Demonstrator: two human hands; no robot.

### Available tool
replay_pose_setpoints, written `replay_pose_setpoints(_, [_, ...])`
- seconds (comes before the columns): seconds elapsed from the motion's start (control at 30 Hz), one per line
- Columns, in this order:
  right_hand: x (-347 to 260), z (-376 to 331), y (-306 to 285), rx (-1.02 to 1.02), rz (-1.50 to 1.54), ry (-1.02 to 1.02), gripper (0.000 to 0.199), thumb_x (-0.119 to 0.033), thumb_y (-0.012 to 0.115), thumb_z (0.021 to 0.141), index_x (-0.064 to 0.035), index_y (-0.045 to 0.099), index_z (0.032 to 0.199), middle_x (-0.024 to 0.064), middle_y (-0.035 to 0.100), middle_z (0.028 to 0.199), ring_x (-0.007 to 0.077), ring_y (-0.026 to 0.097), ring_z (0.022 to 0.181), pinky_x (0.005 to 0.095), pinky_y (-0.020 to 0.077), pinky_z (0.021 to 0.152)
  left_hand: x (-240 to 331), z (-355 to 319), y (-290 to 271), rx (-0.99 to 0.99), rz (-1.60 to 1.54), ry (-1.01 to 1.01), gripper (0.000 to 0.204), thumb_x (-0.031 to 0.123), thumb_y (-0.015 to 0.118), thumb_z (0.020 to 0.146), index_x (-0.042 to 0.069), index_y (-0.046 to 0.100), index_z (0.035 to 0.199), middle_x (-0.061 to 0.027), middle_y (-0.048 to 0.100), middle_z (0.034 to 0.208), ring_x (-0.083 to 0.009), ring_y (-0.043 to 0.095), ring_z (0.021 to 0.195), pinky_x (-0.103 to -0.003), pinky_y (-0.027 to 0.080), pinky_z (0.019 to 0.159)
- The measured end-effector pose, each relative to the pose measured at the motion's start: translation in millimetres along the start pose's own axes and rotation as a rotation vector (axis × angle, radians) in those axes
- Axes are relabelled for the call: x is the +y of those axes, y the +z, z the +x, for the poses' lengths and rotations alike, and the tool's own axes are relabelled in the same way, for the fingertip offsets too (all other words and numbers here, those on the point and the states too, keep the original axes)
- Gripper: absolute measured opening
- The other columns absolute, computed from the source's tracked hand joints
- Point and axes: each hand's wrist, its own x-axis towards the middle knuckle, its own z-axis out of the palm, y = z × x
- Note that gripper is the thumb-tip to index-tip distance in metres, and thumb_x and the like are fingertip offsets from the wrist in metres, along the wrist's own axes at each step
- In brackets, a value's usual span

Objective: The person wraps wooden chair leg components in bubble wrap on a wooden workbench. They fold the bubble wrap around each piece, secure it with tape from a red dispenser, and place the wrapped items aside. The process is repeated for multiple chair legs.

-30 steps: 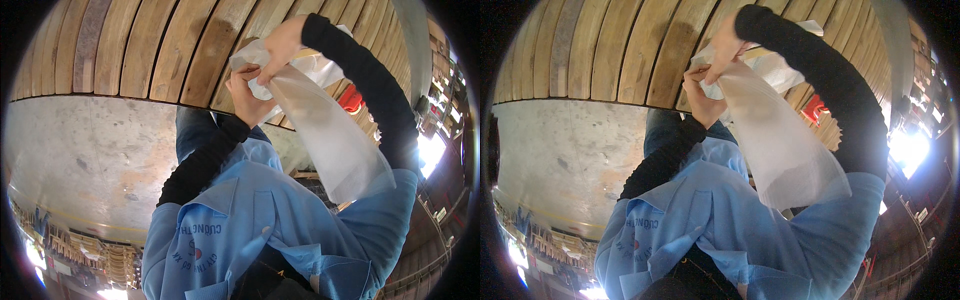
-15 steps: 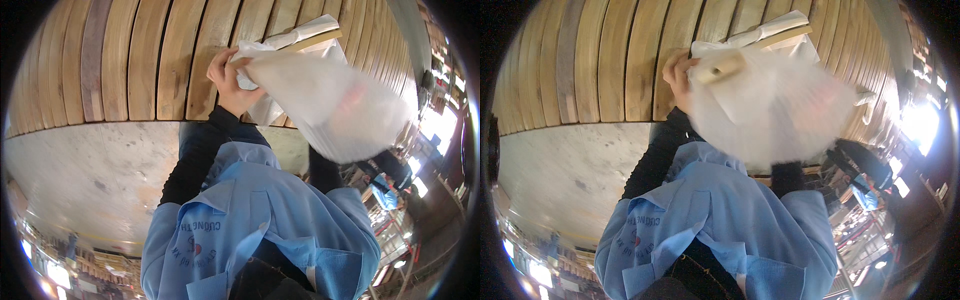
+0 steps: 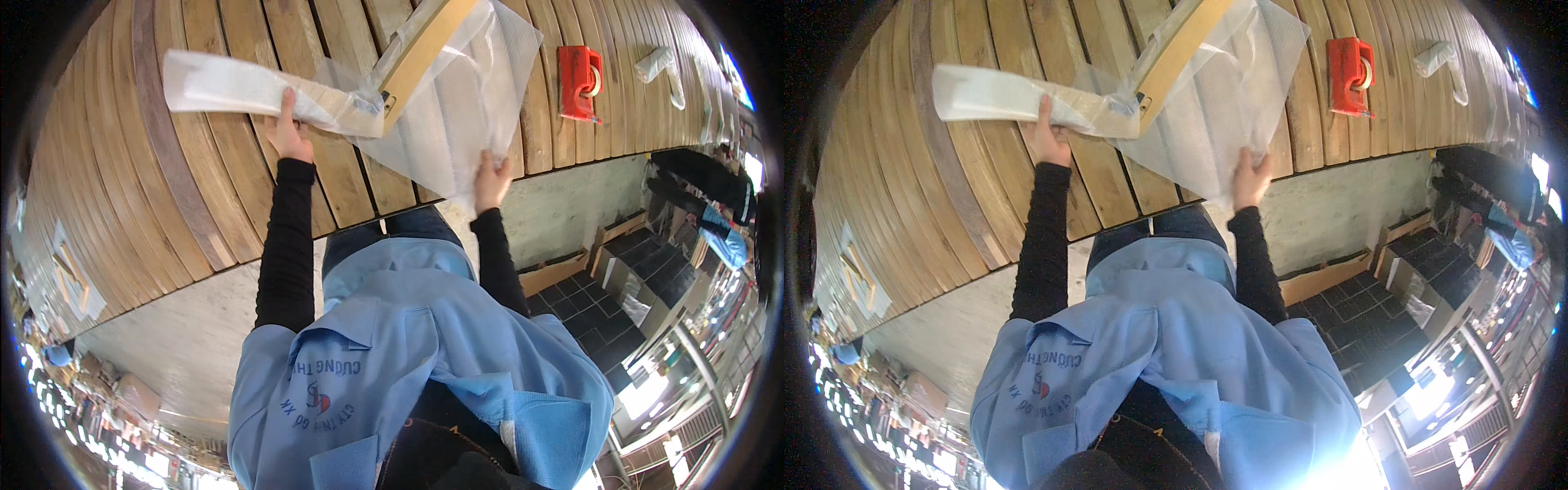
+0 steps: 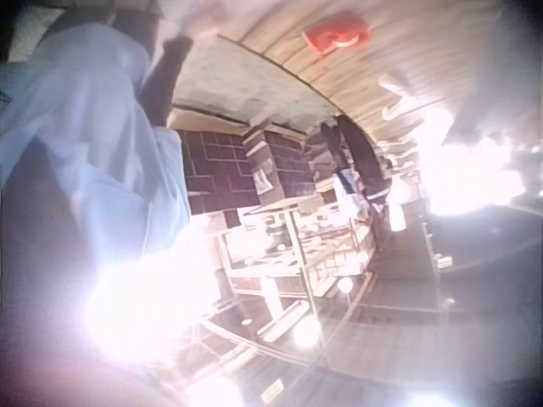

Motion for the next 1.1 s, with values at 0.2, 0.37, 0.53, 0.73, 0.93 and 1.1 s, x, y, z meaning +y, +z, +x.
replay_pose_setpoints(0.2, [-129.6,-65.3,9.2,-0.107,-0.010,-0.433,0.036,-0.011,0.066,0.099,0.0013,0.062,0.133,-0.0026,0.067,0.090,0.0036,0.054,0.069,0.0223,0.0438,0.058,-53.0,-46.2,-26.5,0.010,-0.163,-0.293,0.078,0.040,0.083,0.087,0.011,0.045,0.148,-0.0081,0.053,0.141,-0.0259,0.050,0.127,-0.046,0.044,0.104])
replay_pose_setpoints(0.37, [-174.7,-100.0,95.9,-0.392,-0.233,-0.508,0.052,-0.014,0.067,0.098,-0.0040,0.053,0.146,0.0044,0.065,0.073,0.0066,0.053,0.058,0.0282,0.0457,0.052,-49.0,-96.0,-22.1,0.063,0.058,-0.407,0.077,0.046,0.078,0.090,0.011,0.044,0.149,-0.0082,0.046,0.148,-0.0265,0.045,0.132,-0.046,0.043,0.106])
replay_pose_setpoints(0.53, [-130.8,-74.5,238.5,-0.405,-0.433,-0.737,0.053,-0.018,0.060,0.093,0.0008,0.052,0.141,0.0229,0.066,0.068,0.0395,0.067,0.061,0.0487,0.0538,0.059,-41.3,-140.2,-91.8,-0.106,0.668,0.050,0.050,0.030,0.070,0.096,0.001,0.054,0.133,-0.0116,0.051,0.128,-0.0239,0.046,0.112,-0.042,0.045,0.083])
replay_pose_setpoints(0.73, [-50.6,-47.0,300.6,-0.517,-0.907,-0.572,0.083,-0.021,0.062,0.087,0.0185,0.028,0.151,0.0188,0.073,0.075,0.0377,0.071,0.063,0.0493,0.0563,0.059,0.6,-171.0,-3.9,-0.785,0.748,0.977,0.021,0.003,0.059,0.091,0.000,0.060,0.111,-0.0154,0.060,0.109,-0.0331,0.056,0.101,-0.042,0.045,0.089])
replay_pose_setpoints(0.93, [-76.1,-111.4,282.3,-0.564,-0.862,-0.654,0.084,-0.039,0.062,0.091,0.0024,0.031,0.157,0.0252,0.065,0.125,0.0342,0.065,0.114,0.0539,0.0472,0.100,-100.4,-30.3,141.0,-0.749,1.389,0.524,0.083,0.046,0.066,0.096,-0.017,0.039,0.141,-0.0384,0.043,0.145,-0.0464,0.038,0.140,-0.050,0.034,0.116])
replay_pose_setpoints(1.1, [11.3,-123.0,152.8,-0.894,-0.506,-1.122,0.046,-0.031,0.064,0.096,-0.0074,0.059,0.135,0.0152,0.067,0.120,0.0295,0.064,0.111,0.0459,0.0470,0.096,-148.9,70.7,130.5,-0.753,1.323,-0.096,0.094,0.070,0.054,0.093,-0.010,0.043,0.143,-0.0315,0.049,0.140,-0.0465,0.047,0.132,-0.057,0.036,0.112])
